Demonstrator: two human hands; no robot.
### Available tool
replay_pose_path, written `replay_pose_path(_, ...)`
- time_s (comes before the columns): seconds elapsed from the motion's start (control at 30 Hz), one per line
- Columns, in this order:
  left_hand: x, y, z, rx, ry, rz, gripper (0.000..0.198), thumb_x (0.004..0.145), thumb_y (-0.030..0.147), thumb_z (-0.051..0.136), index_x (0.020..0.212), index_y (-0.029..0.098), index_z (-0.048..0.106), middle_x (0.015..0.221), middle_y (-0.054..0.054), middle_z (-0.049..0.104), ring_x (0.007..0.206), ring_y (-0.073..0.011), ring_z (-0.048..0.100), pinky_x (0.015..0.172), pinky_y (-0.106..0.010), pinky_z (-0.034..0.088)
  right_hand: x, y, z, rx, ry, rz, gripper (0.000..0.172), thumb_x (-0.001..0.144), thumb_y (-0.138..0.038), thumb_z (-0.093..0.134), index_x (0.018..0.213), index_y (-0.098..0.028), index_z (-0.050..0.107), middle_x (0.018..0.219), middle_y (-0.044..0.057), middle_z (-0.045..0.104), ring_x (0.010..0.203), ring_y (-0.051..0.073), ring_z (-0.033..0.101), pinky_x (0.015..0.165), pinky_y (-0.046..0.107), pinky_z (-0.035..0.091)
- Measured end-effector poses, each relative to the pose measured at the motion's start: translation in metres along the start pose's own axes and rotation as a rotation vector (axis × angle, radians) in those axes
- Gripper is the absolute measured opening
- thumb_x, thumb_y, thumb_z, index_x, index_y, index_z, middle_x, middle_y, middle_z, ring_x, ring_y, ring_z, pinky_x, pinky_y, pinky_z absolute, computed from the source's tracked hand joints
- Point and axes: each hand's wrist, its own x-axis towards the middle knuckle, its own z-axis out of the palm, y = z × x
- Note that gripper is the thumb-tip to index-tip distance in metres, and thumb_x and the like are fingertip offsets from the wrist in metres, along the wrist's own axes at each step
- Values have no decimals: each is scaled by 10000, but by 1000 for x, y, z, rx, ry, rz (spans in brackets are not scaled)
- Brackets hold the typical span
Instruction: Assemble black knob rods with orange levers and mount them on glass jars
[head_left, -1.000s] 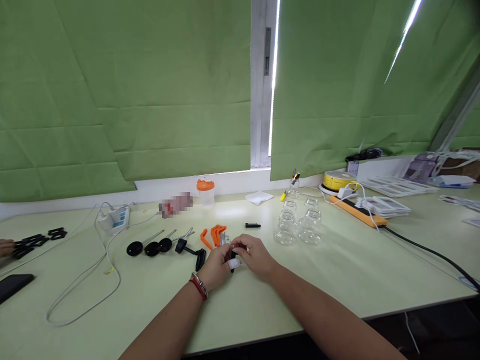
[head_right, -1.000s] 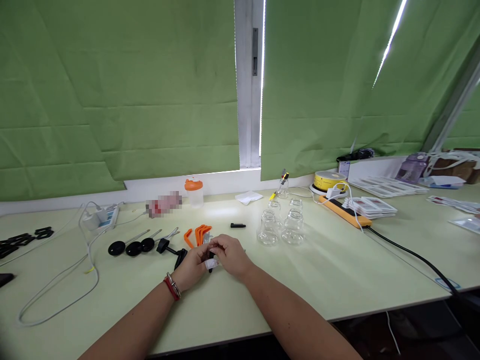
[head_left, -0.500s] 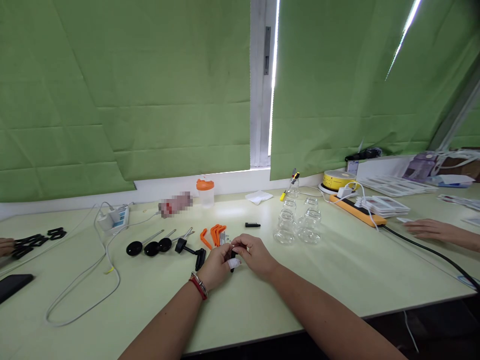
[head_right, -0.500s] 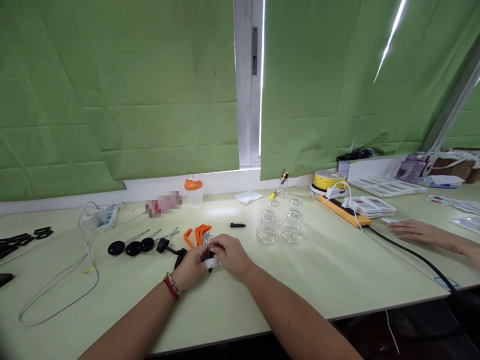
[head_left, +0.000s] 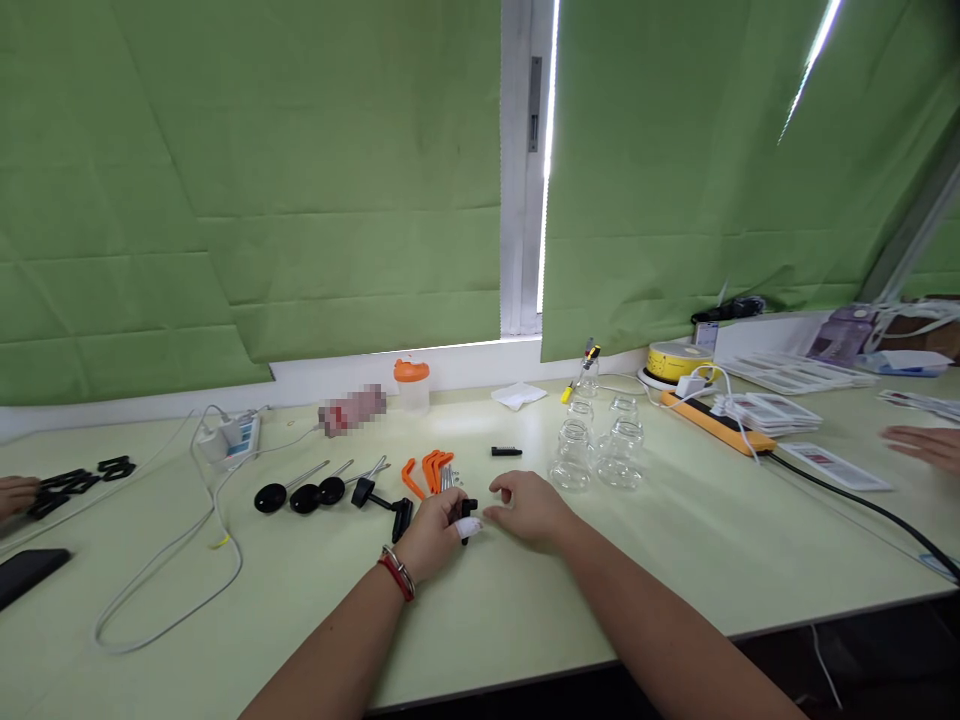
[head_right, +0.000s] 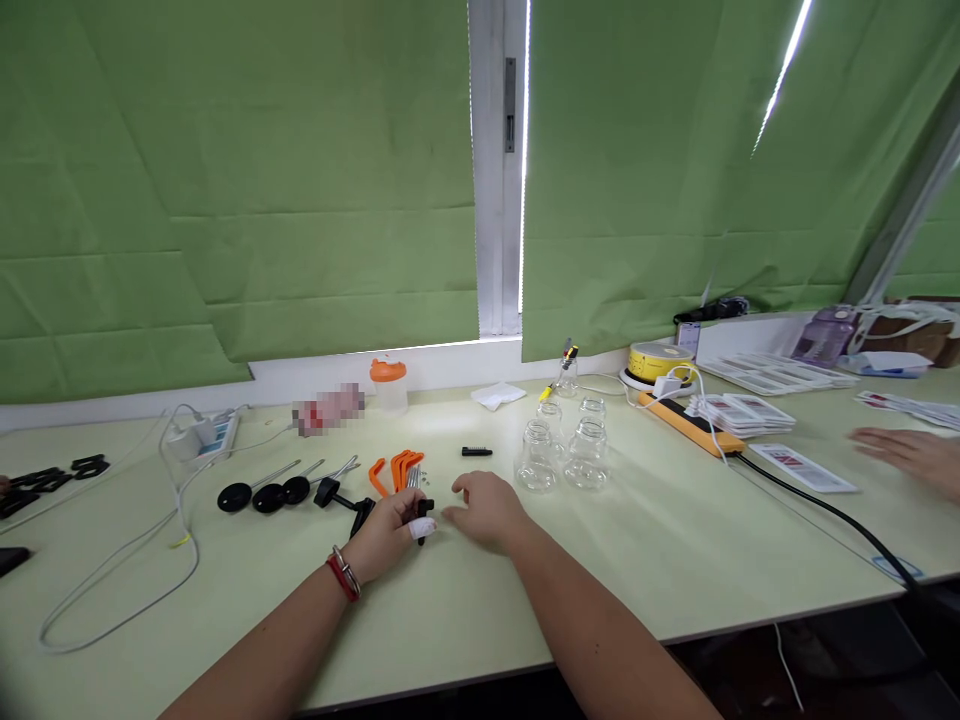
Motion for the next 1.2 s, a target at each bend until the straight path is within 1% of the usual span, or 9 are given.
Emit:
replay_pose_path(0.07,0,0,0,-1,3,-2,171,727,300,610,756,177,494,647,38,418,614,-122,404,580,-249,340,-4,-2,-1,4,-104,-45,373,560,-387,750,885,-215,682,760,19,638,629,143,542,533,237,343)
replay_pose_path(0.13,0,1,0,-1,4,-6,166,727,294,607,753,177,492,646,37,418,614,-124,406,580,-251,341,-6,-2,-2,16,-149,-84,258,552,-280,758,790,-209,689,698,10,631,586,130,527,508,229,326)
replay_pose_path(0.23,0,1,0,1,6,-13,164,725,289,606,748,177,490,644,37,416,610,-124,405,577,-251,338,-4,2,-2,28,-146,-87,97,606,-158,700,685,-207,673,615,-4,617,531,115,505,493,226,316)
replay_pose_path(0.37,0,1,0,-4,1,-16,161,727,288,603,748,176,488,644,41,403,604,-118,395,574,-244,336,1,3,0,21,-72,-82,82,658,-117,634,662,-194,660,668,20,634,607,142,535,543,242,338)
replay_pose_path(0.53,0,0,1,-7,-2,-8,157,733,284,598,762,176,488,649,43,403,612,-115,387,579,-241,334,2,-1,7,0,-22,-99,225,730,-128,558,918,-198,657,810,50,633,736,177,554,644,274,366)
replay_pose_path(0.73,0,-1,1,-4,0,-6,152,735,282,597,773,177,494,651,47,407,611,-111,383,578,-236,330,4,3,14,-11,-33,-110,191,723,-119,561,881,-183,645,890,58,590,777,173,544,688,277,377)
replay_pose_path(0.87,0,1,1,-3,-5,-14,155,732,283,596,765,177,488,647,47,412,606,-111,387,576,-236,333,4,6,13,3,14,-82,285,714,-71,536,953,-191,634,966,67,570,794,167,541,707,275,385)
replay_pose_path(1.0,0,3,0,2,-3,-17,150,733,287,593,768,177,496,643,47,412,605,-113,388,577,-240,333,3,4,13,41,50,-67,388,691,-25,507,1019,-185,637,905,74,588,786,178,546,716,290,401)
replay_pose_path(1.2,0,3,0,5,-5,-15,164,734,310,587,764,180,492,644,44,409,602,-117,392,575,-246,340,9,7,15,152,129,-80,426,726,-81,487,1128,-174,595,856,54,600,732,146,551,719,284,450)
